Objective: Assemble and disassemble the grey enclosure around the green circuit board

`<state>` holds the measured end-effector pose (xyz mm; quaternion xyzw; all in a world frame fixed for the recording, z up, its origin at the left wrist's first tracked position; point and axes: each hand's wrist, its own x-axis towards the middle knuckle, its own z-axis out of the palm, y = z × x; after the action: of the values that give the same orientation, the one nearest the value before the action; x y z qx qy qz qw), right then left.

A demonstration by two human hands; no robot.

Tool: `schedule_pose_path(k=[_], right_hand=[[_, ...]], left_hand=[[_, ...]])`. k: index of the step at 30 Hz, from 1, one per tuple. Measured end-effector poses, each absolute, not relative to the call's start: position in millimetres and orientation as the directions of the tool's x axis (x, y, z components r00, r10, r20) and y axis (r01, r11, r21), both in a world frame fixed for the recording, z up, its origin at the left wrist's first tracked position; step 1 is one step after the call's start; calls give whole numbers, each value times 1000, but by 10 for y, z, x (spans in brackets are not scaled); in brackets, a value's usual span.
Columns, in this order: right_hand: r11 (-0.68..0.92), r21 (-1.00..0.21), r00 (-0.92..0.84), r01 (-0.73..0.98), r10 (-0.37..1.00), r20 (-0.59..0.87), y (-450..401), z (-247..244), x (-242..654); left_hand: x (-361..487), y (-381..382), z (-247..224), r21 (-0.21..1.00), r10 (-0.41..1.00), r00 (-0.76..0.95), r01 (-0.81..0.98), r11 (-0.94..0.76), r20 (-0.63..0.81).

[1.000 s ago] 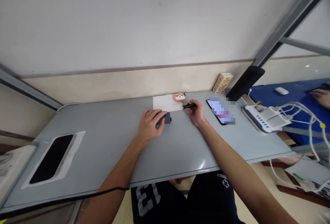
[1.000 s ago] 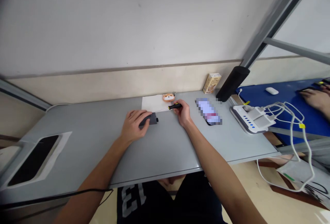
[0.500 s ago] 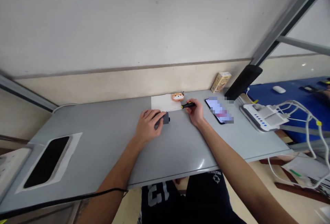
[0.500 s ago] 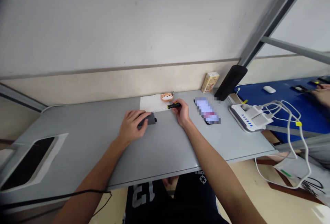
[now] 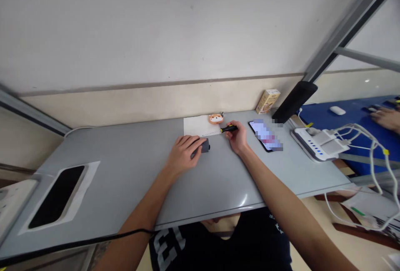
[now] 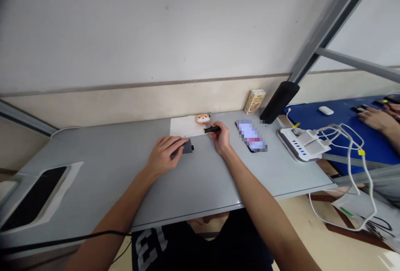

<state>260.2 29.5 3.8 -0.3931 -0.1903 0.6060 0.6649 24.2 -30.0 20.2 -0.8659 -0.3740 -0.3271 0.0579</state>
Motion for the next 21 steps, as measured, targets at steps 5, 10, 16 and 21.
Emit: schedule_pose_path(k=[5, 10, 16, 21], right_hand=[[-39, -754, 197, -656, 955, -221, 300, 31, 2604], [-47, -756, 194, -653, 955, -227, 301, 27, 2605], [-52, -759, 190, -649, 955, -228, 294, 48, 2593], [-58, -758, 190, -649, 953, -236, 294, 48, 2594]], left_hand=[[237, -294, 200, 155, 598, 498, 673, -724, 628], [225, -298, 221, 160, 605, 506, 671, -724, 615], [207, -299, 215, 141, 598, 524, 670, -729, 606], [210, -294, 183, 160, 599, 529, 655, -739, 601]])
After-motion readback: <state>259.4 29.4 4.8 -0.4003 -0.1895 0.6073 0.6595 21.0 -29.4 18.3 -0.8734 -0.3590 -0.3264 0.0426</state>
